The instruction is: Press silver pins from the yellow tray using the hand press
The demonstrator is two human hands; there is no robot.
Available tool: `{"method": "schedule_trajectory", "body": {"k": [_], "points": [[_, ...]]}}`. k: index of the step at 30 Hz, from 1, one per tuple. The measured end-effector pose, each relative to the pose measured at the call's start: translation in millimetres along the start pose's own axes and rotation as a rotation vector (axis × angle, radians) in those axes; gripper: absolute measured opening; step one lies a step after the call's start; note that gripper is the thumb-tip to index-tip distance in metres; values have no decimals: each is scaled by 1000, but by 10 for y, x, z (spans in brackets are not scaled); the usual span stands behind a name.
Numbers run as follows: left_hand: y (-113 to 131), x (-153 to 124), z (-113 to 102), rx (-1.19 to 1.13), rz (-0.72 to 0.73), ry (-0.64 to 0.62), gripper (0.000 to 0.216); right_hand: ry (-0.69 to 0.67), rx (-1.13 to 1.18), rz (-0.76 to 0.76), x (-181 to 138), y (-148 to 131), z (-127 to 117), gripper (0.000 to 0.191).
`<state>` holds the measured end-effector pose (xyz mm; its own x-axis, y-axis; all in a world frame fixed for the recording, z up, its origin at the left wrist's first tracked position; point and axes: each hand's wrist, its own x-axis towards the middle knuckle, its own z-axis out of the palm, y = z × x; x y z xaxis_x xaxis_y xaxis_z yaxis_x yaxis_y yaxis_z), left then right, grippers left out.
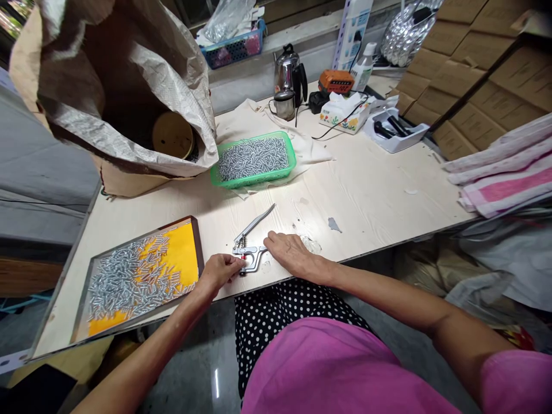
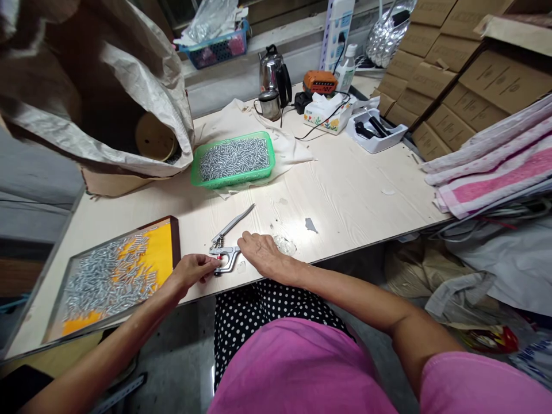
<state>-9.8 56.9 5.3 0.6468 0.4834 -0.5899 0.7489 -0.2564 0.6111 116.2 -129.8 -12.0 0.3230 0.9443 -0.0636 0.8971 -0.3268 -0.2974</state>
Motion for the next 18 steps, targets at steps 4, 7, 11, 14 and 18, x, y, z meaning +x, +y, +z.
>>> {"method": "schedule_trajectory", "body": {"k": [4,7,11,14,18], "points": [[-15,-17,-7,-104,-31,-64,53,18,-10,-19,3,42,70,28],[-12,-19,-16,-103,-60,-85,54,28,-8,-36,0,65,94,26],[0,-23,-12,-72,-59,-91,52,26,-2,-44,-4,56,100,26],[-2,-36,2,-86,-48,-77,49,5,17,-33,-8,50,53,28],[-6,-53,18,-98,-53,-66,49,-6,45,-53,25,159,-128,21]]}}
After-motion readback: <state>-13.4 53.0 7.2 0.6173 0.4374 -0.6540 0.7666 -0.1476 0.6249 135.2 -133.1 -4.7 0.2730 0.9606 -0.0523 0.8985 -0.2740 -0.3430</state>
